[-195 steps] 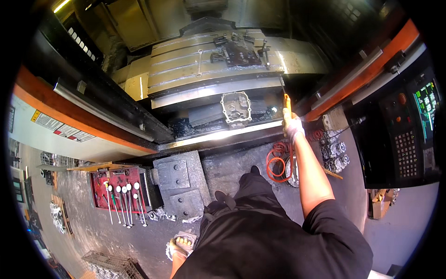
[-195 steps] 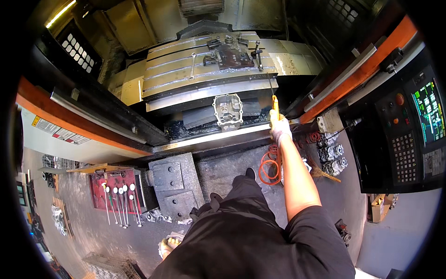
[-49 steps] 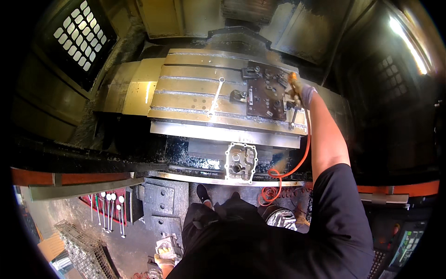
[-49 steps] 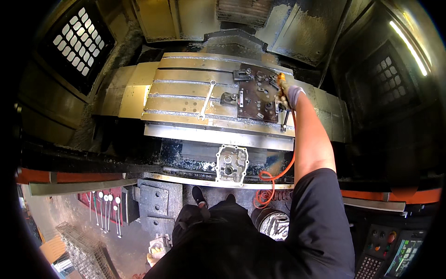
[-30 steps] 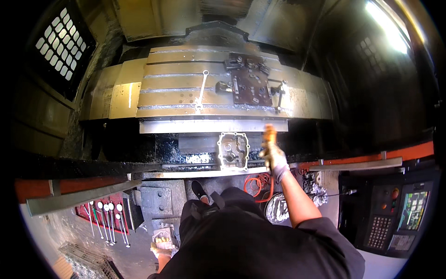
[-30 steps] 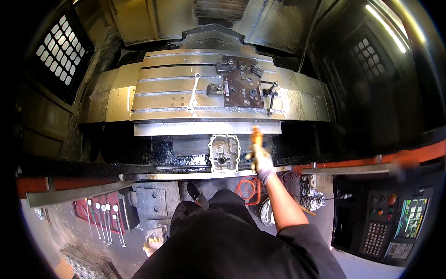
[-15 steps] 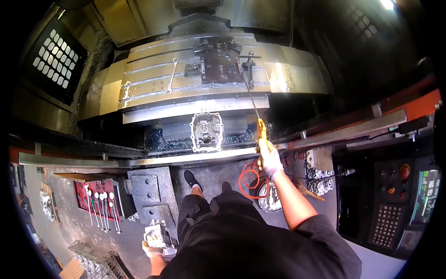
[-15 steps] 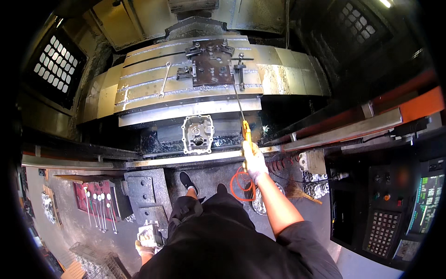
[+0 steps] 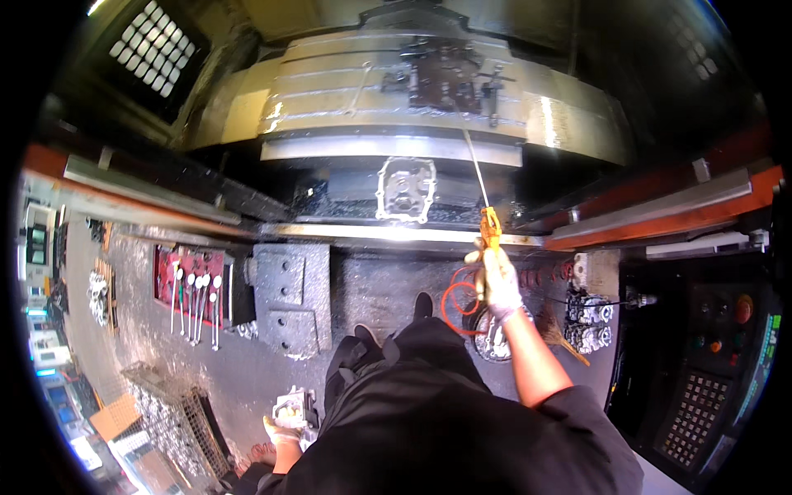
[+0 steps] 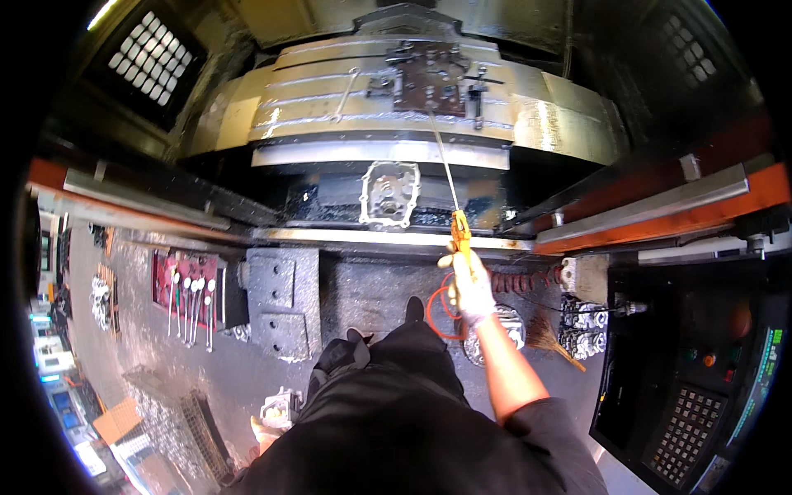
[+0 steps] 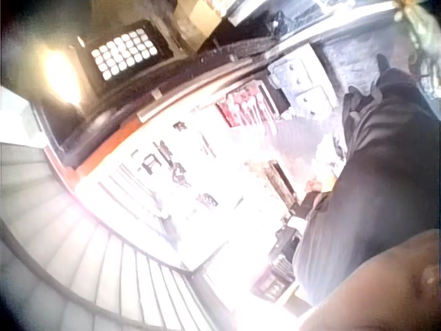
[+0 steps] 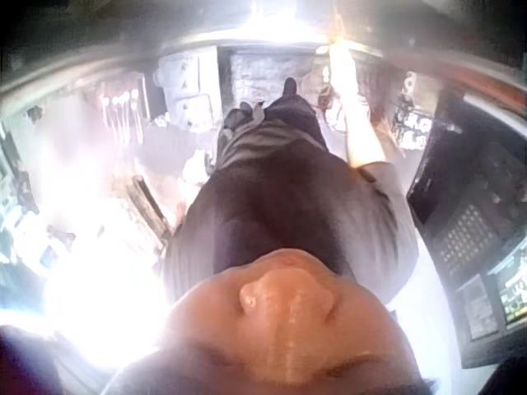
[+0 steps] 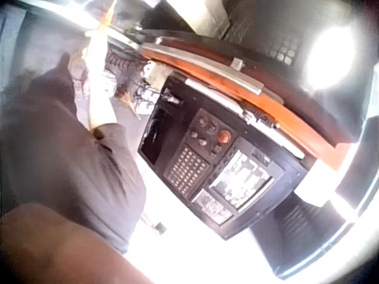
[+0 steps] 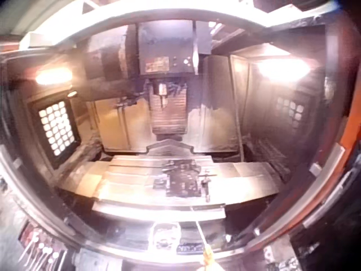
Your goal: The person unfastens bolts using a wrench to remove two metal casing components from a machining table, then uses an air hose to clean metal shavings from the workspace and the parts before repositioning the components on the table and refastening them with the wrench.
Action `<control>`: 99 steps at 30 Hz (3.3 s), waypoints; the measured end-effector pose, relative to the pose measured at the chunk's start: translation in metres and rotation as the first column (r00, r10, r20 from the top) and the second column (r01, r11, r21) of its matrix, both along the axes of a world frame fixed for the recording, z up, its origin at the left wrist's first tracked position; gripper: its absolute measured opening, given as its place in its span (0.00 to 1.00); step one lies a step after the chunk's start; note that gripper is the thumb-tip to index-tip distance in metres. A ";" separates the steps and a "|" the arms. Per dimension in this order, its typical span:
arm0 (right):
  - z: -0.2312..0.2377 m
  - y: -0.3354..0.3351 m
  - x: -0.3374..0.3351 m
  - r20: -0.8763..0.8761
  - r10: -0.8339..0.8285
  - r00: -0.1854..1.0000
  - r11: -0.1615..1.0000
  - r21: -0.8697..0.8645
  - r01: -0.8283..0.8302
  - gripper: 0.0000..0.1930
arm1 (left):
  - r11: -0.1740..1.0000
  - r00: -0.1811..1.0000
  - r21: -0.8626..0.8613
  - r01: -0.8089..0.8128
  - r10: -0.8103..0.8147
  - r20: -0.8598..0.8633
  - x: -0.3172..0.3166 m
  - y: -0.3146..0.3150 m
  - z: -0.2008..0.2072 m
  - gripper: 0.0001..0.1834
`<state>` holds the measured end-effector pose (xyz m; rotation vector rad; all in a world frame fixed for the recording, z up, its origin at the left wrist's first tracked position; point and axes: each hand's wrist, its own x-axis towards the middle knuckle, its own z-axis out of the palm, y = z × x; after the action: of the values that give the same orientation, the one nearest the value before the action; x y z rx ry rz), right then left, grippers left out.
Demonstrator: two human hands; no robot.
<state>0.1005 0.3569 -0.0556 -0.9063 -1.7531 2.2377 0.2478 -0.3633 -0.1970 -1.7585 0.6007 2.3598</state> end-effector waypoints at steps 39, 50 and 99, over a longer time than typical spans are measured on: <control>-0.032 -0.078 0.065 0.569 0.067 0.820 0.977 0.131 -0.171 0.30 | 0.975 0.987 -0.153 0.161 -0.158 0.035 -0.035 -0.075 -0.033 0.43; -0.050 -0.023 0.025 0.574 0.084 0.814 0.976 0.117 -0.183 0.31 | 0.969 0.995 -0.233 0.087 -0.095 -0.022 -0.075 -0.018 0.004 0.39; -0.033 -0.032 -0.130 0.660 0.302 0.688 0.881 0.083 -0.465 0.29 | 0.997 0.996 -0.031 -0.075 0.074 -0.041 0.021 -0.049 -0.032 0.48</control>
<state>-0.0292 0.3250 -0.0883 -1.4706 -2.6800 1.9659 0.2689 -0.4125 -0.2290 -1.7809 0.5921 2.4535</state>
